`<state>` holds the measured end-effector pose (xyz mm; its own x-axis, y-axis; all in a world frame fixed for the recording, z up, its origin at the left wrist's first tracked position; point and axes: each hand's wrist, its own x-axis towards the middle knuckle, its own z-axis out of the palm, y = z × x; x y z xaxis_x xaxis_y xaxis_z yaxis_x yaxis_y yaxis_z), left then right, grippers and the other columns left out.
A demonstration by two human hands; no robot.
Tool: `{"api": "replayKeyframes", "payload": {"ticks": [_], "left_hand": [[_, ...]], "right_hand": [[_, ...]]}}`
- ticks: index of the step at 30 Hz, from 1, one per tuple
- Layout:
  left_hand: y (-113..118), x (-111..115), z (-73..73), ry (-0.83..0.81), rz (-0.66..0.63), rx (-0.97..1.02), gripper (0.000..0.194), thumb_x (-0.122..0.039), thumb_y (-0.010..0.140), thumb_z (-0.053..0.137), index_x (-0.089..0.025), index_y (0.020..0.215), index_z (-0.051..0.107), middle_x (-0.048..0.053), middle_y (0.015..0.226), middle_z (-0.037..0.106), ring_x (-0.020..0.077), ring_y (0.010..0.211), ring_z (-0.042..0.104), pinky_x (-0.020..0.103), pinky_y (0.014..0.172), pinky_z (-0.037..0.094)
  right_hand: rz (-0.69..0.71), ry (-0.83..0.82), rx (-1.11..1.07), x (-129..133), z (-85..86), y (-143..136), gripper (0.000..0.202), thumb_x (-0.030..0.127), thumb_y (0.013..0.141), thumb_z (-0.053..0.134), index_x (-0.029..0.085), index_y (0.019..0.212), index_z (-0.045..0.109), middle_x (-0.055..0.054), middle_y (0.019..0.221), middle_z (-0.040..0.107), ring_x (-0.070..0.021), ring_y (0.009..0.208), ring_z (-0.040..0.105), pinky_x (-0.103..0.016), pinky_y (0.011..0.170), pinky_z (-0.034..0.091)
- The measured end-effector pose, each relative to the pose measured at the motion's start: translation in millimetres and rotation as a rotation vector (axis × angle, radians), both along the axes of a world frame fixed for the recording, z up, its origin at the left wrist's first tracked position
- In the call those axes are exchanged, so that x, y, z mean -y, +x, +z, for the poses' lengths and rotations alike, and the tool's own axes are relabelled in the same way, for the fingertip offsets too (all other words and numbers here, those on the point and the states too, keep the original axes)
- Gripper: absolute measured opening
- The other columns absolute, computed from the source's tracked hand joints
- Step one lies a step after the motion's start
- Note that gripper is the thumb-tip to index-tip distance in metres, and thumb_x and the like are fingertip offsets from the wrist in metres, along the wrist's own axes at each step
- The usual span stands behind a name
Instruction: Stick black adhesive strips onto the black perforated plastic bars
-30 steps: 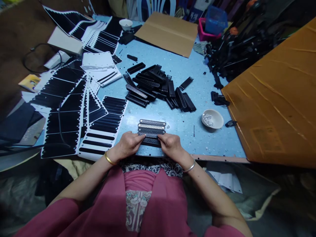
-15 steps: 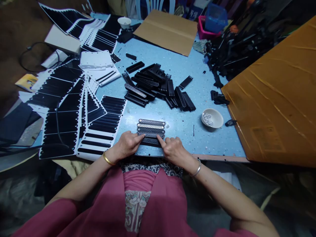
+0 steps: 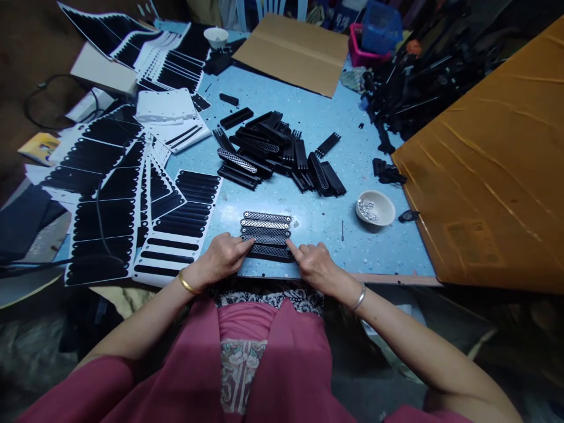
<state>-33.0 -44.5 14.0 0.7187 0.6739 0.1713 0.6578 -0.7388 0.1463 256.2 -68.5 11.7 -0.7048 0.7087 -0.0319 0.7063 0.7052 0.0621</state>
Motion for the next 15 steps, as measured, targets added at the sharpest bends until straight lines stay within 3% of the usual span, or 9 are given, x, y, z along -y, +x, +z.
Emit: {"api": "replayKeyframes", "payload": {"ticks": [6,15], "left_hand": [[1.4,-0.9,3.4,0.015,-0.026,-0.044,0.029,-0.006,0.082,0.041,-0.011,0.104,0.060,0.006,0.068,0.063,0.0202,0.058,0.058,0.033,0.056,0.044],[2.1,-4.3,7.9,0.019,-0.076,-0.105,0.026,-0.004,0.079,0.044,-0.012,0.099,0.058,0.005,0.067,0.063,0.0204,0.057,0.059,0.034,0.056,0.043]], "right_hand": [[0.043,0.019,0.129,1.8,5.3,-5.2,0.062,0.002,0.082,0.044,0.002,0.143,0.036,-0.012,0.079,0.062,-0.0189,0.065,0.051,-0.033,0.060,0.030],[0.230,0.001,0.239,-20.2,44.7,-2.6,0.059,-0.003,0.083,0.043,0.008,0.141,0.043,-0.007,0.071,0.059,-0.0185,0.062,0.049,-0.035,0.063,0.030]]}}
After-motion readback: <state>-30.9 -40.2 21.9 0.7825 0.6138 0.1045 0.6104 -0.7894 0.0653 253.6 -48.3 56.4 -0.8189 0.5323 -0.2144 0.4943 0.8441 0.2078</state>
